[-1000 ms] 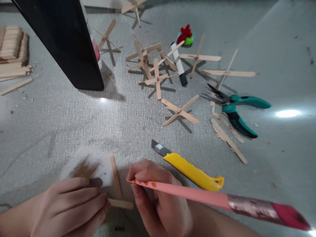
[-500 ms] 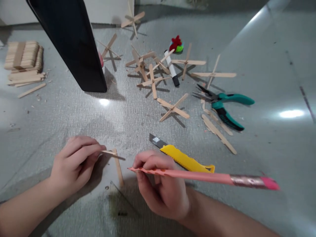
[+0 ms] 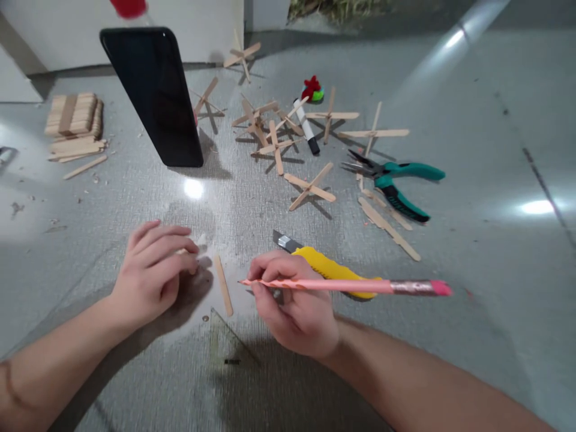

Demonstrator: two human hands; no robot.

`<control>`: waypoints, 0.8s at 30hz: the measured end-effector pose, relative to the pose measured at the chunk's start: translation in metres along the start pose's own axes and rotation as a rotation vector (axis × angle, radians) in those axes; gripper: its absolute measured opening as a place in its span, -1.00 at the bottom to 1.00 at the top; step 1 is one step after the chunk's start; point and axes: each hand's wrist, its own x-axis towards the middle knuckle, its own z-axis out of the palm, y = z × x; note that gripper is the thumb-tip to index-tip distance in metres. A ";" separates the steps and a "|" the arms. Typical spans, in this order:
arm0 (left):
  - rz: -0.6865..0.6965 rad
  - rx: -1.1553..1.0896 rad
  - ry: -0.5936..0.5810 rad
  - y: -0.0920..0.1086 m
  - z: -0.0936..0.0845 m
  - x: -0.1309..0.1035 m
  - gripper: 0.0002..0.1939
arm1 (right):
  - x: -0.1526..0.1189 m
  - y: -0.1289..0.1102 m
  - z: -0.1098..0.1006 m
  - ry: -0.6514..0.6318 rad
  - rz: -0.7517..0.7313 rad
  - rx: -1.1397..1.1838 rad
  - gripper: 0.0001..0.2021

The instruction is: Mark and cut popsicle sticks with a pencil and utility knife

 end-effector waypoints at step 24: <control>0.138 -0.108 -0.142 0.008 0.013 -0.005 -0.80 | -0.020 -0.023 0.012 -0.838 -0.565 -0.603 -0.73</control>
